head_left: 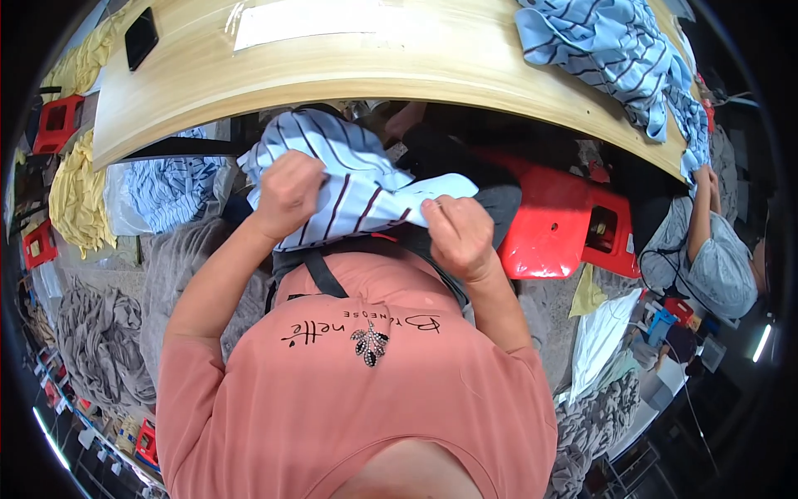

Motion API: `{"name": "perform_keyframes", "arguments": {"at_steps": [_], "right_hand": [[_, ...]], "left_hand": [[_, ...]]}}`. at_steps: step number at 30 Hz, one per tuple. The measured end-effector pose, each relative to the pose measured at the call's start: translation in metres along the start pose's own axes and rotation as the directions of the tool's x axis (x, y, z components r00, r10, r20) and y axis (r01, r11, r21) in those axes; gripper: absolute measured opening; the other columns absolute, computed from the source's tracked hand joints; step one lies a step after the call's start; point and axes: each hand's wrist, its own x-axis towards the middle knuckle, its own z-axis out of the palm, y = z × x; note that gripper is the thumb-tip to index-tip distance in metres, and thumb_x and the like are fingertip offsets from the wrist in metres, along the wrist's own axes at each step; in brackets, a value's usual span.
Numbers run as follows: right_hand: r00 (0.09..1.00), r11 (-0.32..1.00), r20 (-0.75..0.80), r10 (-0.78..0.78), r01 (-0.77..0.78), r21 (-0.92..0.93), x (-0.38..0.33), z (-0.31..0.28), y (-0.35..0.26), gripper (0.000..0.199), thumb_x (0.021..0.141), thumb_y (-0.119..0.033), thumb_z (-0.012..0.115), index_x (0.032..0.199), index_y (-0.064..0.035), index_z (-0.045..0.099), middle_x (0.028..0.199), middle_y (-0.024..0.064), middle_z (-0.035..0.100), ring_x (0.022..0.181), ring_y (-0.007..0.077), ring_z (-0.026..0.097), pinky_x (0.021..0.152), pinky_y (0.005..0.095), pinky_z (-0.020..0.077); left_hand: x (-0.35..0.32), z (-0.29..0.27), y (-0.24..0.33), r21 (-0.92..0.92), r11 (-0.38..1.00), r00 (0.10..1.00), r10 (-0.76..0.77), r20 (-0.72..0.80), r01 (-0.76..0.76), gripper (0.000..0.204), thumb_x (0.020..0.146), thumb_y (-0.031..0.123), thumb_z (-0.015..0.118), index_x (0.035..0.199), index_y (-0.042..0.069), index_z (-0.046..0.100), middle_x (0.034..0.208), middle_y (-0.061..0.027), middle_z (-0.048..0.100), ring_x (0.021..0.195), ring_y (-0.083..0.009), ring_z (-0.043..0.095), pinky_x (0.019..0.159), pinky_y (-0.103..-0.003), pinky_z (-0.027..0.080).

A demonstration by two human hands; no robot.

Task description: Inspecting and checking the quality of striped shirts at a factory work table.

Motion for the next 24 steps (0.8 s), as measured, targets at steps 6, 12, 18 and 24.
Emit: {"name": "perform_keyframes", "arguments": {"at_steps": [6, 12, 18, 24], "right_hand": [[0.964, 0.962, 0.034, 0.264, -0.26, -0.087, -0.027, 0.0, 0.022, 0.027, 0.058, 0.006, 0.055, 0.084, 0.0012, 0.057, 0.078, 0.0135, 0.056, 0.064, 0.0286, 0.055, 0.054, 0.0336, 0.0452], [0.632, 0.721, 0.696, 0.341, -0.651, 0.237, -0.071, 0.056, 0.014, 0.017, 0.07, -0.004, 0.057, 0.086, -0.0021, 0.058, 0.079, 0.0126, 0.057, 0.071, 0.0257, 0.055, 0.064, 0.0331, 0.0449], [0.448, 0.291, 0.804, 0.391, -0.889, 0.354, -0.065, 0.092, 0.008, 0.031, 0.074, -0.019, 0.065, 0.097, 0.0003, 0.057, 0.081, 0.011, 0.059, 0.072, 0.0146, 0.054, 0.068, 0.0295, 0.0436], [0.597, 0.149, 0.758, 0.263, -0.801, 0.58, -0.051, 0.085, 0.001, 0.053, 0.065, -0.017, 0.072, 0.112, -0.0029, 0.052, 0.089, 0.014, 0.061, 0.073, 0.0187, 0.056, 0.069, 0.0306, 0.0445]], "left_hand": [[-0.018, -0.005, 0.029, 0.112, 0.963, 0.969, 0.247, -0.019, -0.243, 0.017, 0.065, -0.001, 0.056, 0.081, -0.004, 0.058, 0.078, -0.0137, 0.059, 0.074, -0.0269, 0.061, 0.059, -0.031, 0.048], [-0.071, 0.017, 0.027, -0.036, 0.91, 0.776, -0.331, 0.537, 0.413, 0.008, 0.079, 0.009, 0.057, 0.078, 0.001, 0.056, 0.072, -0.0143, 0.056, 0.061, -0.0327, 0.054, 0.054, -0.036, 0.043], [-0.062, 0.029, 0.024, -0.046, 0.904, 0.754, -0.326, 0.57, 0.425, 0.009, 0.079, 0.01, 0.057, 0.081, 0.001, 0.058, 0.071, -0.0154, 0.058, 0.063, -0.0331, 0.056, 0.055, -0.037, 0.044], [-0.04, 0.053, 0.037, 0.062, 0.854, 0.717, -0.471, 0.515, 0.516, 0.023, 0.067, 0.011, 0.067, 0.085, 0.001, 0.057, 0.083, -0.0148, 0.056, 0.064, -0.0313, 0.058, 0.059, -0.036, 0.046]]}}
